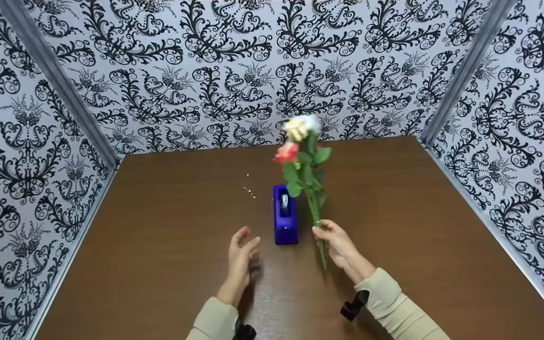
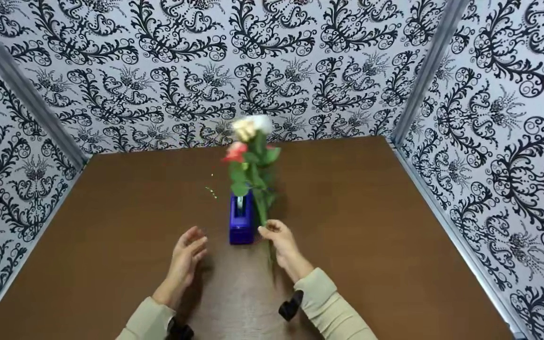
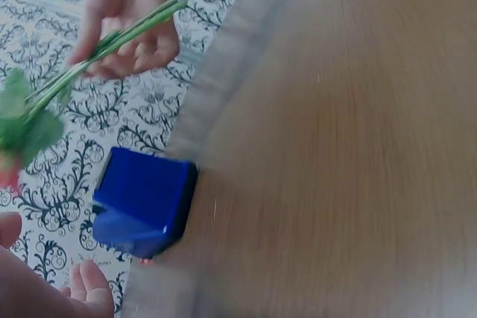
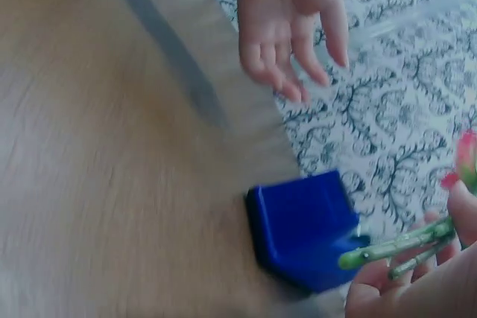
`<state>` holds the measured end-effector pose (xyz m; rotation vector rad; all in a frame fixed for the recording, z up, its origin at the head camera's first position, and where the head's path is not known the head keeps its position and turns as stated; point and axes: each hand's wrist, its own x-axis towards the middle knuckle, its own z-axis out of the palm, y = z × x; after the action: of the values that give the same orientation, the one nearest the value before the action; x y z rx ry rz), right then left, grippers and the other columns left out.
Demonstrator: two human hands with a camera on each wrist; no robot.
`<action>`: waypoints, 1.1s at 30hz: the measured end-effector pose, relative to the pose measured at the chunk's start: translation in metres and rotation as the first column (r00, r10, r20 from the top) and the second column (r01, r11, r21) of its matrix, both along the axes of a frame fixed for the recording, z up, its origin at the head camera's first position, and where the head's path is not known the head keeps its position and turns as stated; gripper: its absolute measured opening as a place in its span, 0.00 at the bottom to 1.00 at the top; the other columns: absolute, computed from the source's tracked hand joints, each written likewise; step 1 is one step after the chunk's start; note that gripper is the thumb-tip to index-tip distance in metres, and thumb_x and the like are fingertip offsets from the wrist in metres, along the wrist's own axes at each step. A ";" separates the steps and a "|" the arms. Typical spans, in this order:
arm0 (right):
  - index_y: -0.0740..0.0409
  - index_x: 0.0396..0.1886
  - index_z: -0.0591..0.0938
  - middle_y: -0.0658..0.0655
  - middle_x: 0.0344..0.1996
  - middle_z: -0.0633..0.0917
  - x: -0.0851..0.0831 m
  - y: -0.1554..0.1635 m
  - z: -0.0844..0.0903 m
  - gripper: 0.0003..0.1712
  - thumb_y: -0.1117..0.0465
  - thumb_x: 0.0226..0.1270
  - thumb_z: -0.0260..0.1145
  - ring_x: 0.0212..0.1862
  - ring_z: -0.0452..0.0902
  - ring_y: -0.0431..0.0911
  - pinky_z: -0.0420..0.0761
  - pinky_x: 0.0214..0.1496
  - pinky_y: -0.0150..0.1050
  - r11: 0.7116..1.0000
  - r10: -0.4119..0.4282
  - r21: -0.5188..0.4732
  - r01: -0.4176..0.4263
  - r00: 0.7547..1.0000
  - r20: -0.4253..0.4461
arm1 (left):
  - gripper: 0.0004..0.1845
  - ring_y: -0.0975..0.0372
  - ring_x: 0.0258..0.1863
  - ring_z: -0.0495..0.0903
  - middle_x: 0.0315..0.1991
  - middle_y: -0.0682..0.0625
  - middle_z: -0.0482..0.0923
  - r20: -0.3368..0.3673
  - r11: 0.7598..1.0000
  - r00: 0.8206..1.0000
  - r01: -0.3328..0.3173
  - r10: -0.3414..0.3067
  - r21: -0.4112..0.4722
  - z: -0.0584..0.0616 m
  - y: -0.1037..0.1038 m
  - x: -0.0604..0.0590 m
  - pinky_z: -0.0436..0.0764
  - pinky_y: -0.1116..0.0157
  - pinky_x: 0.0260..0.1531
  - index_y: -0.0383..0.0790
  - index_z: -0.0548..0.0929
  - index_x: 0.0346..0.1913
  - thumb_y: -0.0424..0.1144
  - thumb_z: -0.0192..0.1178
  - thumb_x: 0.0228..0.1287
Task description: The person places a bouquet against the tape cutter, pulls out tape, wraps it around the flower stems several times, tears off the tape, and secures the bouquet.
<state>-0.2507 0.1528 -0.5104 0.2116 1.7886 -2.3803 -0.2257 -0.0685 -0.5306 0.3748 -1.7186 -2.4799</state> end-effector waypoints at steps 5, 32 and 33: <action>0.55 0.35 0.75 0.47 0.27 0.74 -0.012 0.025 -0.005 0.06 0.67 0.58 0.63 0.26 0.65 0.39 0.64 0.32 0.33 0.987 -0.067 0.149 0.052 0.993 0.101 | 0.28 0.64 0.37 0.73 0.60 0.31 0.60 0.002 0.988 0.999 0.041 -0.041 -0.146 0.002 -0.025 -0.004 0.76 0.65 0.33 0.23 0.61 0.60 0.26 0.55 0.56; 0.70 0.42 0.75 0.67 0.43 0.77 -0.045 0.073 -0.034 0.22 0.60 0.54 0.70 0.41 0.74 0.54 0.75 0.43 0.44 0.594 0.058 0.800 -0.087 0.996 0.065 | 0.23 0.43 0.50 0.72 0.58 0.31 0.61 0.019 0.799 0.999 0.049 -0.047 -0.599 0.011 -0.098 -0.023 0.74 0.62 0.42 0.25 0.64 0.58 0.25 0.52 0.59; 0.72 0.45 0.74 0.69 0.45 0.77 -0.045 0.077 -0.032 0.25 0.58 0.55 0.69 0.44 0.74 0.57 0.74 0.45 0.47 0.561 0.092 0.823 -0.091 0.995 0.047 | 0.23 0.43 0.49 0.72 0.57 0.31 0.61 0.013 0.786 0.999 0.049 -0.052 -0.616 0.012 -0.100 -0.024 0.75 0.61 0.42 0.25 0.64 0.58 0.25 0.52 0.59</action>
<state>-0.2959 0.2297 -0.5429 0.2028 2.7019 -1.2582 -0.2492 -0.1689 -0.5191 0.2497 -2.4177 -1.7705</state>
